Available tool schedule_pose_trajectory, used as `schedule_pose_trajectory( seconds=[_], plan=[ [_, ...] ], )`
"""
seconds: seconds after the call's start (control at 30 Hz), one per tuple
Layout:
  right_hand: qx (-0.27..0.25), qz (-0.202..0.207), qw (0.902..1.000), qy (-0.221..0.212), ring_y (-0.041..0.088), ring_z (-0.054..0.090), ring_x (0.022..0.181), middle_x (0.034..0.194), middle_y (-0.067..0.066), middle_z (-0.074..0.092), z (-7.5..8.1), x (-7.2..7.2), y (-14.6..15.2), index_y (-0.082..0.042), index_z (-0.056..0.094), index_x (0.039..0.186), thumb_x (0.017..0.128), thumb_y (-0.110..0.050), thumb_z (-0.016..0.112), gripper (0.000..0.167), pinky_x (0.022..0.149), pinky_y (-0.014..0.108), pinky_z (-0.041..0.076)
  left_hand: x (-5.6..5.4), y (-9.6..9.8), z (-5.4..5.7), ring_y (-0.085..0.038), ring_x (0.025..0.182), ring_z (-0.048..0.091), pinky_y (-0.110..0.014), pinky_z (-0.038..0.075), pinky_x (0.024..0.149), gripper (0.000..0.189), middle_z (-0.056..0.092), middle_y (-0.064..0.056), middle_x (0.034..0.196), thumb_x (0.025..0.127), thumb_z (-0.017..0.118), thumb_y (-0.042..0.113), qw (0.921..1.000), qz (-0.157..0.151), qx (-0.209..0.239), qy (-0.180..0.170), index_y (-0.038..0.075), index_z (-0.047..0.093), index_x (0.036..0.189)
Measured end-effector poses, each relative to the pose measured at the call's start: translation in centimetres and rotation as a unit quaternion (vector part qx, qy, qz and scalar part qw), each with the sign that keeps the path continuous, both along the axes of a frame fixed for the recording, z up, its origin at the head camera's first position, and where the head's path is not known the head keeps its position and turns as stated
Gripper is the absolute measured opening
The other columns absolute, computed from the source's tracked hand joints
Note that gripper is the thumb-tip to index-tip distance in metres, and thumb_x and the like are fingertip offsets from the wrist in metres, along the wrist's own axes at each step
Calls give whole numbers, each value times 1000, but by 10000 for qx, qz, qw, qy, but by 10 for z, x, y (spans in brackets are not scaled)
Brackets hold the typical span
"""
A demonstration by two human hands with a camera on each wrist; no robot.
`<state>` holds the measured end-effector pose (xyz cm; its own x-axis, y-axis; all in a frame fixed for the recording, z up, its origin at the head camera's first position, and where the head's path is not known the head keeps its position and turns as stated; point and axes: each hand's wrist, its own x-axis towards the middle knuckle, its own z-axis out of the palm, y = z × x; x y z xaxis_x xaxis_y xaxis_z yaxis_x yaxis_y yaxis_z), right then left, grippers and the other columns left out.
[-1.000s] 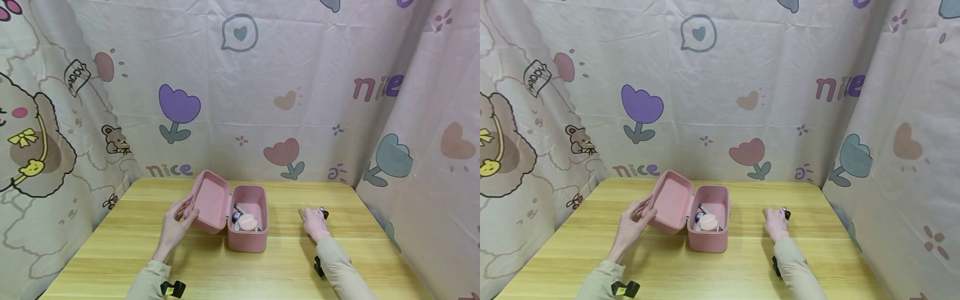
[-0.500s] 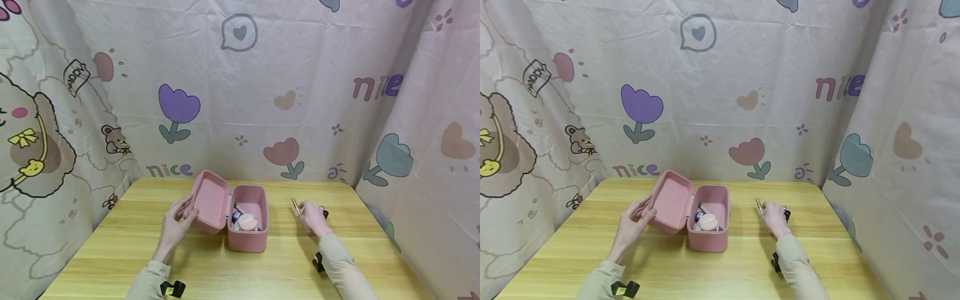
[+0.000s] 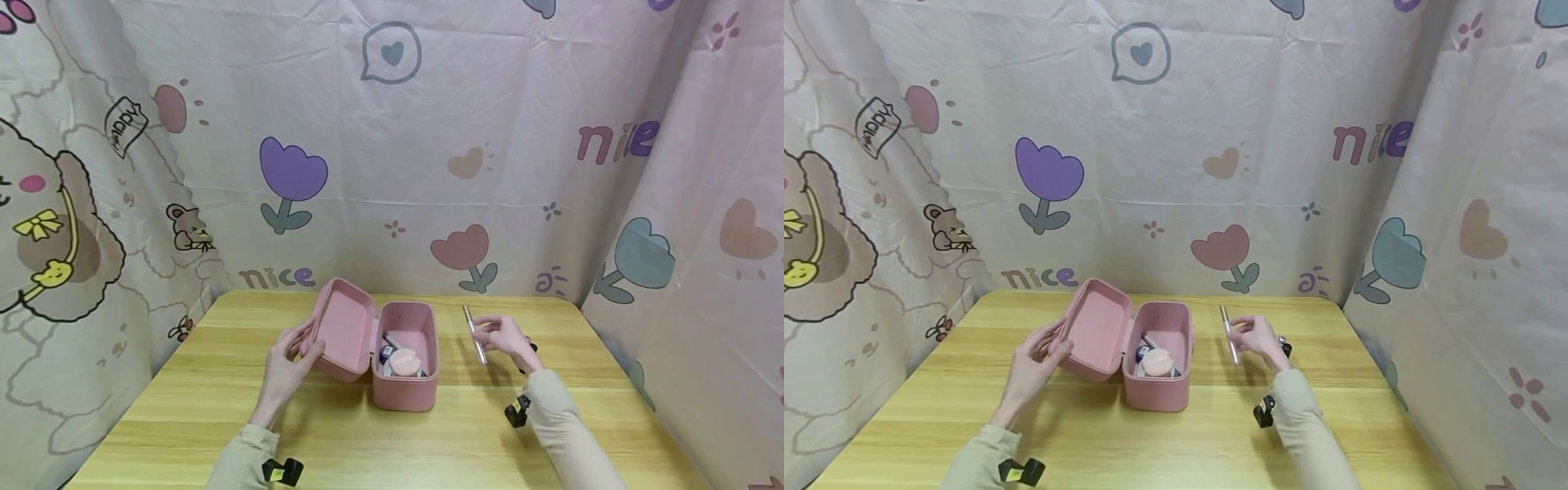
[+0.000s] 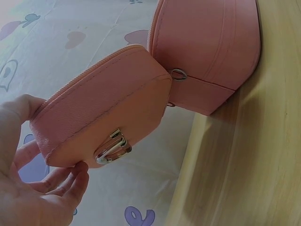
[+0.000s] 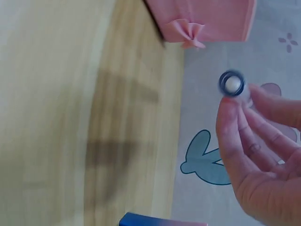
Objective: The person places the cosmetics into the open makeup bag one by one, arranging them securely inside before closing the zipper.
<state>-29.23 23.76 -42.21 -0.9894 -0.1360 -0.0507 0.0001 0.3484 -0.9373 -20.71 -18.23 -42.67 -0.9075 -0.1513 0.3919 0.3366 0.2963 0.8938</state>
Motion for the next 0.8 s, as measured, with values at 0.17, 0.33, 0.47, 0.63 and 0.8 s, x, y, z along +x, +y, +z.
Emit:
schedule_pose_trajectory(
  seconds=[0.17, 0.33, 0.47, 0.63, 0.8],
  plan=[
    [-746, 378, 9963, -203, 13, 70, 84, 97, 7, 73, 6, -7, 1, 19, 49, 141, 99, 4, 66, 48, 79, 26, 64, 0, 0, 0, 15, 113, 54, -4, 43, 103, 52, 59, -22, 139, 96, 75, 7, 10000, -45, -10, -34, 0, 61, 145],
    [-1040, 760, 9911, -324, 13, 70, 89, 102, 6, 73, 14, -15, -2, 19, 46, 143, 100, 3, 64, 50, 82, 27, 64, 0, -1, 1, 15, 113, 54, -4, 43, 104, 53, 58, -22, 140, 96, 75, 8, 9999, -71, -8, -122, 0, 60, 146],
    [-1054, 1055, 9882, -358, 14, 70, 90, 103, 5, 72, 21, -24, -6, 19, 44, 145, 100, 5, 63, 51, 84, 28, 64, -1, 0, 2, 12, 114, 55, -5, 43, 104, 52, 59, -22, 139, 96, 75, 8, 9999, -56, 15, -88, 0, 60, 146],
    [-982, 1310, 9857, -388, 15, 71, 90, 102, 5, 72, 31, -34, -17, 20, 45, 143, 99, 8, 62, 49, 83, 31, 65, -1, -1, 2, 13, 113, 55, -4, 43, 103, 52, 58, -22, 139, 96, 75, 8, 9999, -78, 42, -125, 0, 60, 146],
    [-760, 1548, 9840, -444, 18, 71, 89, 99, 8, 72, 43, -41, -31, 19, 49, 140, 96, 10, 62, 46, 84, 34, 65, 0, -1, 2, 13, 113, 55, -5, 44, 104, 53, 58, -22, 140, 96, 75, 7, 9998, -97, 66, -141, 1, 60, 146]
  ],
)
